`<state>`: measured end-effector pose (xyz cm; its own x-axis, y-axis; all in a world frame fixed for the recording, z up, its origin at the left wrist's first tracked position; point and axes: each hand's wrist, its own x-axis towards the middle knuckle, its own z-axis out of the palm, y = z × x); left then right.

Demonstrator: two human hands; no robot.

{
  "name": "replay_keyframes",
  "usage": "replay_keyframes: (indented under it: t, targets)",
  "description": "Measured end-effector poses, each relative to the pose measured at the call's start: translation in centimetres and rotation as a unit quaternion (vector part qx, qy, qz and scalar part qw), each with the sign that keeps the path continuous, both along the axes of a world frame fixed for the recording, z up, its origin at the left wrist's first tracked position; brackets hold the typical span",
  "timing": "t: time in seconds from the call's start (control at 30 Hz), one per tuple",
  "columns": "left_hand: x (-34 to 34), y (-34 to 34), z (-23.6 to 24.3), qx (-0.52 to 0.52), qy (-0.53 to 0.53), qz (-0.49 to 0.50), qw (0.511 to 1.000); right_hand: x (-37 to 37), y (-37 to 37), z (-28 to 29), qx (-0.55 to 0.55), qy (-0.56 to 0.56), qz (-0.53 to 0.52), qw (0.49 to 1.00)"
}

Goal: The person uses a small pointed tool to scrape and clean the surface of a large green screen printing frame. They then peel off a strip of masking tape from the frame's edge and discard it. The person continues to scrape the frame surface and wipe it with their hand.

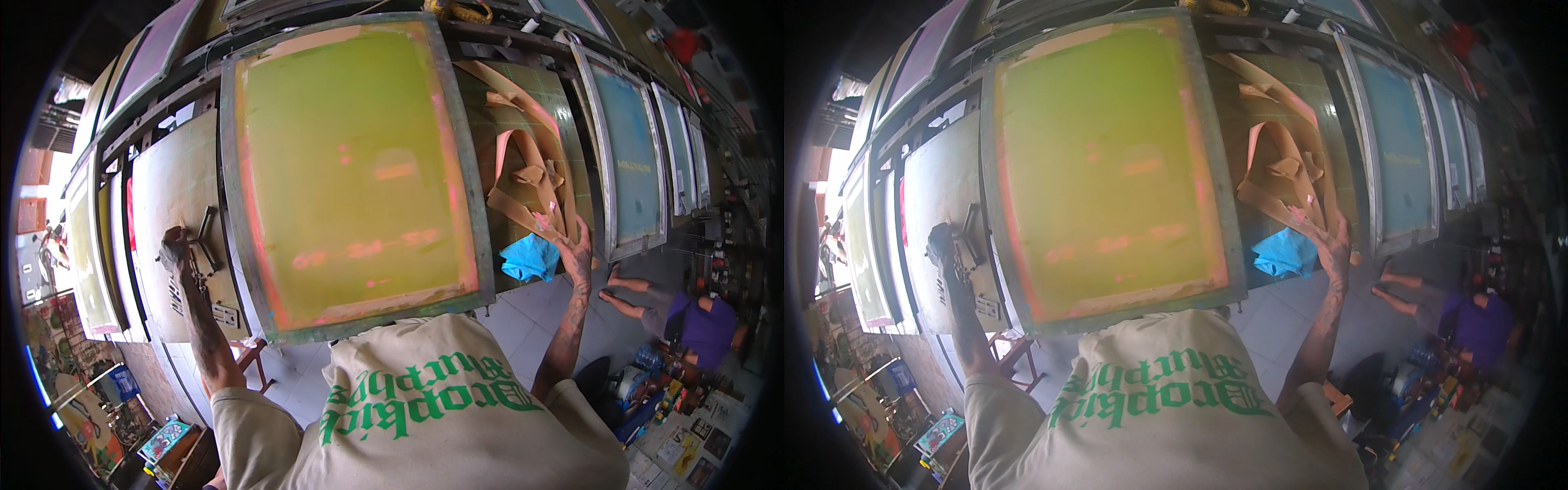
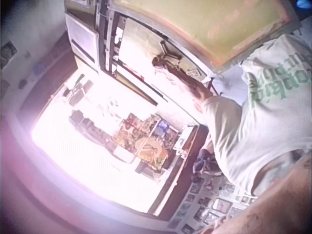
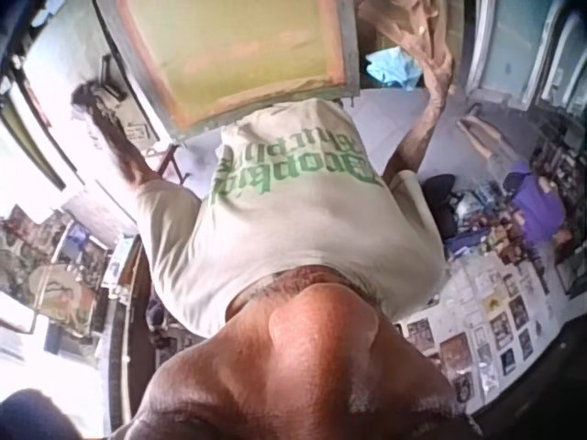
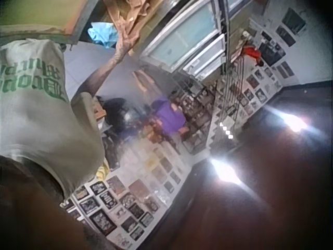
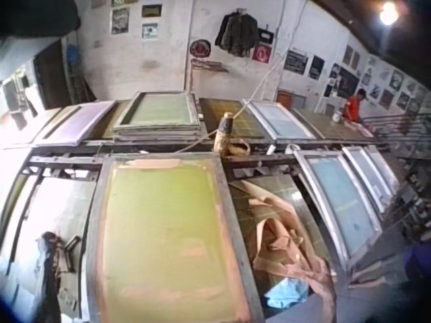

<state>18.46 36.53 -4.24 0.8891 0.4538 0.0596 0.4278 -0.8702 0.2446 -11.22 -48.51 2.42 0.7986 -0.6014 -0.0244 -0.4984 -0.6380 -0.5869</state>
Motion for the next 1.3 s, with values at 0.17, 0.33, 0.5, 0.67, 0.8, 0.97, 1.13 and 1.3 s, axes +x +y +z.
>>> replay_keyframes:
  t: [0.17, 0.33, 0.5, 0.67, 0.8, 0.97, 1.13, 1.3]
  targets:
    - [1.7, 0.5, -1.5, 0.001, 0.020, 0.003, 1.000, -1.2, -4.3, -5.6, 0.125, 0.025, 0.048, 0.991]
    - [1.2, 1.1, -1.7, -0.004, -0.012, 0.003, 1.000, 1.6, -2.0, -4.6, -0.092, 0.069, 0.040, 0.993]
    - [0.4, -0.9, -1.1, -0.041, -0.132, -0.056, 0.989, 3.3, -1.9, -2.4, 0.162, -0.024, -0.035, 0.986]
    - [-0.7, -6.8, 2.0, -0.086, -0.126, -0.021, 0.988, 3.3, -4.5, -3.8, 0.095, 0.050, -0.004, 0.994]
    - [-1.4, -9.0, 2.2, -0.111, -0.189, -0.071, 0.973, 3.3, -4.6, -4.3, 0.085, 0.099, -0.061, 0.990]
    - [-2.7, -9.6, 4.0, -0.146, -0.210, -0.093, 0.962, 5.9, 1.1, 0.9, 0.143, -0.010, -0.019, 0.990]
    - [-1.7, -12.1, 4.7, -0.172, -0.233, -0.102, 0.952, 5.0, -1.1, -1.7, -0.074, 0.032, 0.068, 0.994]
    - [-3.9, -13.5, 5.8, -0.211, -0.219, -0.072, 0.950, 4.9, -3.1, -3.6, -0.126, 0.100, 0.075, 0.984]
